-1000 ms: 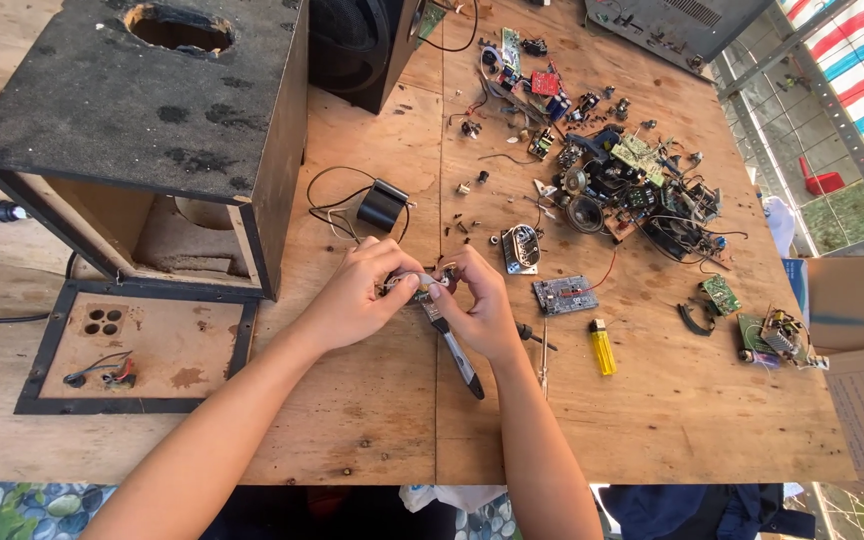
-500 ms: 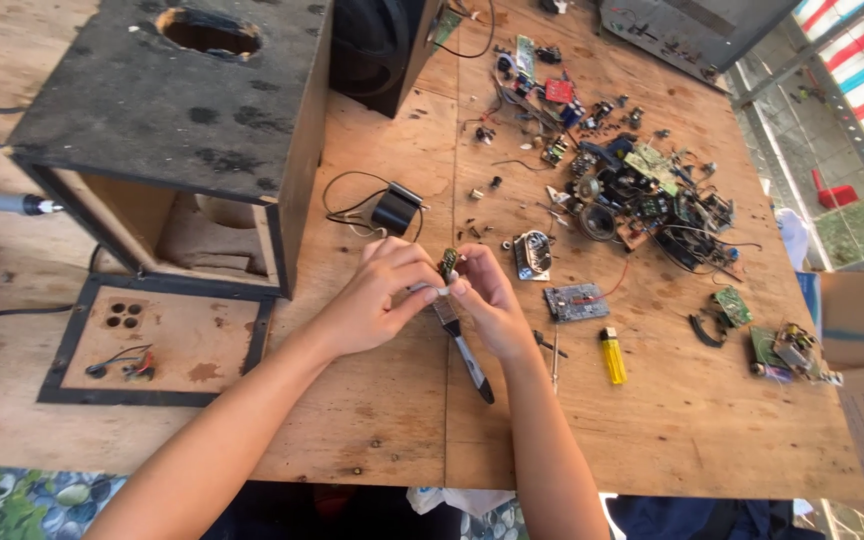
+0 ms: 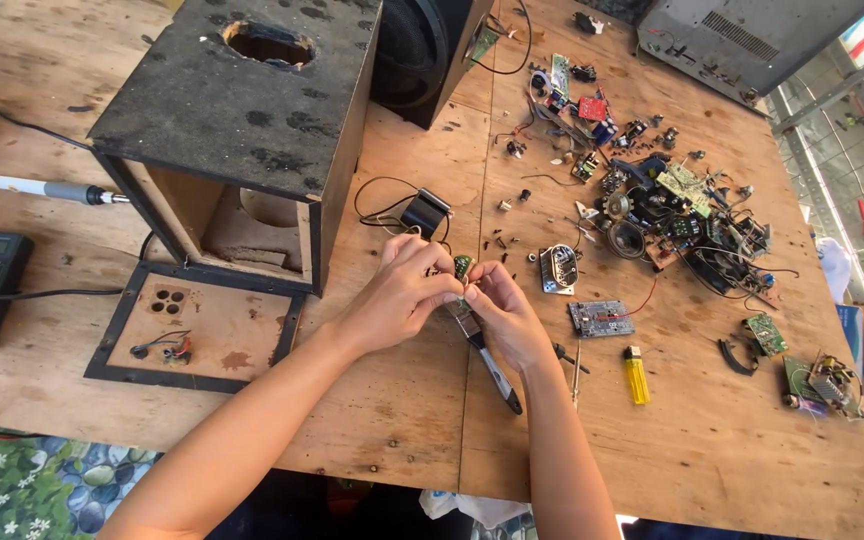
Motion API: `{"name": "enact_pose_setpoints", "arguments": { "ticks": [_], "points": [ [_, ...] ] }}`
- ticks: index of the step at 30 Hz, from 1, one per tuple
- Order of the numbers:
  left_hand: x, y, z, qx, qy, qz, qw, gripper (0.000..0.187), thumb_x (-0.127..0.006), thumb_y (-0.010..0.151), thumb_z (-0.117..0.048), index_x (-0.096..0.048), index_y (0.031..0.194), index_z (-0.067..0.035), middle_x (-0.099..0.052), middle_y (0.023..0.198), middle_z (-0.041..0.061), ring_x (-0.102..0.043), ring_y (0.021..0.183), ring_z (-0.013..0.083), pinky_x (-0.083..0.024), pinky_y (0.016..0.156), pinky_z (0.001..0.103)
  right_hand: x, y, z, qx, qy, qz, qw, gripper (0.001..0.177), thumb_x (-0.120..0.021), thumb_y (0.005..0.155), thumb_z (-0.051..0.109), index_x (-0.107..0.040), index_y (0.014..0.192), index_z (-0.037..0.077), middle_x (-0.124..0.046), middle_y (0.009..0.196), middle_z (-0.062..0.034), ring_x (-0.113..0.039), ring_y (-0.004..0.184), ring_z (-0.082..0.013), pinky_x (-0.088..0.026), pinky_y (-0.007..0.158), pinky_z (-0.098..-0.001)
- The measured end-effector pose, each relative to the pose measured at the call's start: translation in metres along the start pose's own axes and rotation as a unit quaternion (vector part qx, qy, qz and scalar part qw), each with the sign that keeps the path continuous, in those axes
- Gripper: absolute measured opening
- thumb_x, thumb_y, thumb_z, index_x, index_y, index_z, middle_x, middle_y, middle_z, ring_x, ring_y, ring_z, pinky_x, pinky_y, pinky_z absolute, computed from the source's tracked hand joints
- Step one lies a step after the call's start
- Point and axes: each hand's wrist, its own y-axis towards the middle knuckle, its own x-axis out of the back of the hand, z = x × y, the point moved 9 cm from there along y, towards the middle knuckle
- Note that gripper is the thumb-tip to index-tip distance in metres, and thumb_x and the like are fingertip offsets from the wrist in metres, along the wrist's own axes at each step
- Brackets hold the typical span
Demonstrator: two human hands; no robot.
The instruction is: The person works on a small electronic component, likely a circuit board, using a soldering iron to apply heat and solder. They manipulate the component with both hands, turning it over to access different sides, while various electronic parts and tools are scattered on the wooden workbench.
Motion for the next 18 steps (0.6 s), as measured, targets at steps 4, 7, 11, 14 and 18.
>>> {"name": "enact_pose_setpoints", "arguments": {
  "ticks": [4,7,11,14,18],
  "points": [
    [0.002,0.002,0.013,0.005,0.025,-0.055,0.998,0.016,-0.069,0.099,-0.026,-0.066,0.087,-0.016,-0.052,0.091,-0.003,-0.056,0.097,0.0189,-0.032,0.108,0.045,-0.004,-0.007,0.033,0.090,-0.125,-0.107,0.982,0.019,-0.071,0.099,0.018,-0.058,0.105,0.006,-0.060,0.089,-0.0035,-0.053,0.083,-0.0098,-0.042,0.072,-0.0239],
    [-0.002,-0.003,0.020,0.017,0.040,-0.085,0.995,0.018,-0.071,0.098,-0.027,-0.066,0.084,-0.017,-0.049,0.086,-0.005,-0.055,0.092,0.0164,-0.033,0.106,0.043,-0.019,-0.012,0.063,0.201,-0.297,-0.143,0.922,0.005,-0.073,0.096,0.006,-0.068,0.096,0.006,-0.061,0.080,-0.0066,-0.058,0.068,-0.0151,-0.049,0.067,-0.0270],
    [-0.001,-0.006,0.017,0.040,0.042,-0.098,0.993,0.016,-0.071,0.097,-0.024,-0.065,0.084,-0.017,-0.049,0.083,-0.004,-0.055,0.091,0.0169,-0.035,0.103,0.040,-0.030,-0.020,0.075,0.249,-0.367,-0.147,0.884,0.007,-0.073,0.095,0.005,-0.073,0.101,0.008,-0.065,0.086,-0.0053,-0.062,0.068,-0.0167,-0.053,0.068,-0.0283],
    [0.005,-0.005,0.021,0.062,0.035,-0.122,0.990,0.015,-0.069,0.099,-0.025,-0.065,0.087,-0.017,-0.049,0.084,-0.005,-0.055,0.089,0.0167,-0.037,0.099,0.038,-0.031,-0.024,0.079,0.271,-0.389,-0.175,0.863,0.021,-0.079,0.091,0.007,-0.073,0.111,0.007,-0.068,0.090,-0.0068,-0.064,0.071,-0.0179,-0.054,0.070,-0.0299],
    [0.009,-0.006,0.020,0.076,0.016,-0.124,0.989,0.011,-0.067,0.099,-0.021,-0.068,0.089,-0.017,-0.051,0.085,-0.004,-0.057,0.090,0.0174,-0.038,0.097,0.035,-0.034,-0.023,0.073,0.281,-0.408,-0.155,0.854,0.029,-0.084,0.086,0.010,-0.075,0.113,0.007,-0.070,0.095,-0.0071,-0.066,0.077,-0.0190,-0.056,0.073,-0.0301]
  ]
}}
